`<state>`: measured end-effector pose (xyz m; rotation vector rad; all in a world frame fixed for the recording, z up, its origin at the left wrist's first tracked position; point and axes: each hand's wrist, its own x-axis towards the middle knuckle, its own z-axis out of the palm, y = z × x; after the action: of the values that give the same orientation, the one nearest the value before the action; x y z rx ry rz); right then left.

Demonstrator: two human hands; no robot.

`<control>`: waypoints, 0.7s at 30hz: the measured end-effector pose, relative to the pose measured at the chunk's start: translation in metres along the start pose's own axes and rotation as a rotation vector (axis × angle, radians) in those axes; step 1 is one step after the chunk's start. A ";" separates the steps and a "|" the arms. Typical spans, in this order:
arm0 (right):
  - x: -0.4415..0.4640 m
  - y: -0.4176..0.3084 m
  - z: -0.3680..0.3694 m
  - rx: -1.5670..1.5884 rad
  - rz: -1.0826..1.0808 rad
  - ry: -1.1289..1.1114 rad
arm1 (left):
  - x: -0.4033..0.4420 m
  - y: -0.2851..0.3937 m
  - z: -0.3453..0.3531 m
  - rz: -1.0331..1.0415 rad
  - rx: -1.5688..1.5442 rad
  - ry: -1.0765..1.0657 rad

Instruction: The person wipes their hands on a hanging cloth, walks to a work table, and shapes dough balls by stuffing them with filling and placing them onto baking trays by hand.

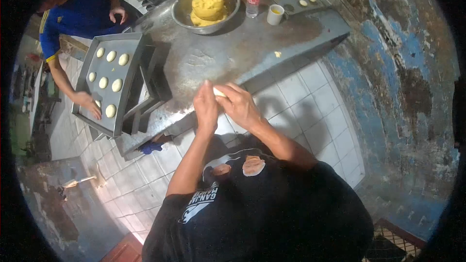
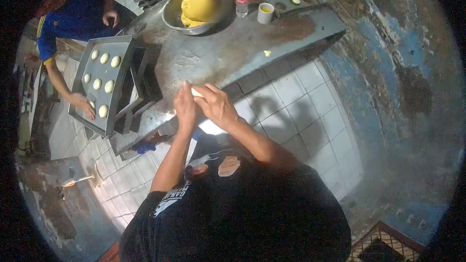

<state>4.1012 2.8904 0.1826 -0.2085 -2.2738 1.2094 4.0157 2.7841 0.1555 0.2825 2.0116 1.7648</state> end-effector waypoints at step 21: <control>0.177 0.149 0.002 0.014 0.063 -0.367 | 0.157 -0.061 0.035 -0.376 -0.359 -0.267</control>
<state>3.9347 3.0433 0.1324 -0.0548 -2.5859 1.3896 3.9015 2.8734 0.0623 0.0180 1.4216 1.6995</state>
